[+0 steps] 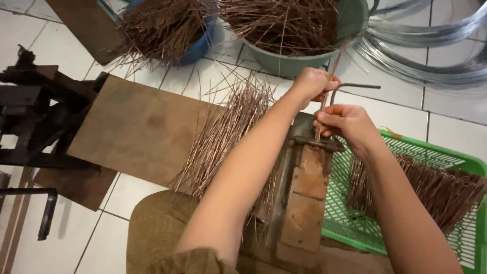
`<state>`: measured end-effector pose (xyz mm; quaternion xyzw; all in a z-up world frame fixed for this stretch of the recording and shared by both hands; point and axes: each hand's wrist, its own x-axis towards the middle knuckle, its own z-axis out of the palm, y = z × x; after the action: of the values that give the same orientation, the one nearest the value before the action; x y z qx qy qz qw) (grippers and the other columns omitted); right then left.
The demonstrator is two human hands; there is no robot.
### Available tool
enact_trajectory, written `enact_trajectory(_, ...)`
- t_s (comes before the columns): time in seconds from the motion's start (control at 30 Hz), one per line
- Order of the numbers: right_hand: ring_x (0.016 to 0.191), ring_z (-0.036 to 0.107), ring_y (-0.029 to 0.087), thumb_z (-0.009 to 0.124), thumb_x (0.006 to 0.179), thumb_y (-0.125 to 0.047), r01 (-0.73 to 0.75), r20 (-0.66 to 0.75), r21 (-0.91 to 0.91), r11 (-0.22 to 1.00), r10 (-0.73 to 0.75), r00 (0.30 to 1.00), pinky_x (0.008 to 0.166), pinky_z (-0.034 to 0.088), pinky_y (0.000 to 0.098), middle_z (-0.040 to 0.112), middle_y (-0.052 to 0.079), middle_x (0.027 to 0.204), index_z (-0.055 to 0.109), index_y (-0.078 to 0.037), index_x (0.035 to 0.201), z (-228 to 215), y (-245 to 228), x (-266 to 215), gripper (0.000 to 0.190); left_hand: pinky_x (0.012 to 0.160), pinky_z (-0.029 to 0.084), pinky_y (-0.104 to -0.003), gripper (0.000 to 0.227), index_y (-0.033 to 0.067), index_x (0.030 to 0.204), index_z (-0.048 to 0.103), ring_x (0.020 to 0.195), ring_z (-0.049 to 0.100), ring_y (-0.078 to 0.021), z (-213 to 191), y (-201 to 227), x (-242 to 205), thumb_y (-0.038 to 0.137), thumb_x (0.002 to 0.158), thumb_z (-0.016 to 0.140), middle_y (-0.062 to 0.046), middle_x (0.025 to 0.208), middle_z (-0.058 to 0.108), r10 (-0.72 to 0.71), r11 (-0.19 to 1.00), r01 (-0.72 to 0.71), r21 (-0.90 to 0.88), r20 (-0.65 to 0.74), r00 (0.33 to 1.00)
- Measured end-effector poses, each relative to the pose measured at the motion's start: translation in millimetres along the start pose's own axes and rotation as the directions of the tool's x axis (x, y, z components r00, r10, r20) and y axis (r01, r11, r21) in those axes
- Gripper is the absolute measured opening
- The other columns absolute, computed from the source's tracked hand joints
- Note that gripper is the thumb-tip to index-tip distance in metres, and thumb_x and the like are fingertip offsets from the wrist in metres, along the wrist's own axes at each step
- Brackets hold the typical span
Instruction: Bending thin metal rods into a U-shape using a manual bending jig on a workshop floor.
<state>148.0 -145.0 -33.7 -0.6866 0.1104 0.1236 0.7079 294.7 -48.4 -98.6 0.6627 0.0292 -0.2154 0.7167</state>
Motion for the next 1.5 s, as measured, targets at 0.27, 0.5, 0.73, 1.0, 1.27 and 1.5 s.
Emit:
enact_trajectory(0.27, 0.089, 0.065, 0.015, 0.053, 0.105, -0.04, 0.021, -0.15, -0.373, 0.928, -0.082, 0.985, 0.079, 0.053, 0.0311, 0.07, 0.005, 0.094, 0.072, -0.007, 0.11, -2, -53, -20, 0.038, 0.056, 0.051, -0.029, 0.016, 0.0047, 0.102, 0.078, 0.068, 0.059, -0.0148, -9, 49, -113, 0.005, 0.087, 0.073, -0.006, 0.079, 0.073, -0.131, 0.976, 0.104, 0.189, 0.136, 0.982)
enact_trajectory(0.5, 0.077, 0.069, 0.018, 0.078, 0.096, -0.024, 0.222, -0.075, -0.18, 0.958, -0.239, 0.968, 0.072, 0.062, 0.032, 0.069, 0.012, 0.094, 0.068, 0.001, 0.121, -10, -8, 31, 0.037, 0.048, 0.061, -0.029, 0.042, -0.0095, 0.11, 0.067, 0.056, 0.067, -0.0207, -13, -5, -96, 0.006, 0.075, 0.082, -0.018, 0.074, 0.067, -0.025, 0.998, 0.022, 0.05, 0.072, 0.997)
enact_trajectory(0.73, 0.06, 0.067, 0.017, 0.077, 0.094, -0.011, 0.186, -0.028, -0.089, 0.979, -0.189, 0.982, 0.062, 0.06, 0.0307, 0.066, 0.011, 0.083, 0.065, 0.007, 0.116, -18, 10, 38, 0.031, 0.061, 0.054, -0.022, 0.033, 0.0114, 0.096, 0.078, 0.055, 0.071, -0.0123, -17, 1, -118, 0.025, 0.067, 0.087, -0.001, 0.067, 0.072, -0.021, 0.932, 0.012, 0.362, 0.021, 1.0)
enact_trajectory(1.0, 0.059, 0.066, 0.015, 0.075, 0.093, -0.01, 0.172, -0.024, -0.085, 0.981, -0.175, 0.984, 0.06, 0.06, 0.0275, 0.066, 0.009, 0.08, 0.067, 0.006, 0.112, -9, 3, 25, 0.026, 0.072, 0.055, -0.023, 0.037, 0.0092, 0.104, 0.077, 0.059, 0.072, -0.0137, -15, 17, -143, 0.02, 0.07, 0.085, -0.004, 0.073, 0.075, -0.049, 0.917, 0.044, 0.396, 0.002, 0.999)
enact_trajectory(1.27, 0.062, 0.067, 0.016, 0.075, 0.095, -0.008, 0.227, -0.036, -0.131, 0.965, -0.234, 0.972, 0.062, 0.059, 0.0291, 0.066, 0.011, 0.082, 0.067, 0.007, 0.115, -8, 6, 20, 0.026, 0.082, 0.057, -0.032, 0.034, 0.0153, 0.099, 0.079, 0.082, 0.078, -0.0246, -17, 19, -153, 0.032, 0.069, 0.085, -0.004, 0.081, 0.077, 0.0, 0.87, -0.014, 0.494, 0.029, 1.0)
enact_trajectory(1.5, 0.076, 0.063, 0.01, 0.078, 0.094, -0.015, 0.249, -0.039, -0.214, 0.945, -0.263, 0.964, 0.073, 0.052, 0.0231, 0.068, 0.005, 0.087, 0.071, 0.001, 0.115, 2, -5, 1, 0.027, 0.103, 0.043, -0.057, 0.055, 0.0148, 0.131, 0.063, 0.127, 0.055, -0.0317, -26, 46, -232, 0.048, 0.088, 0.068, -0.013, 0.125, 0.062, 0.209, 0.656, -0.162, 0.737, 0.028, 0.977)
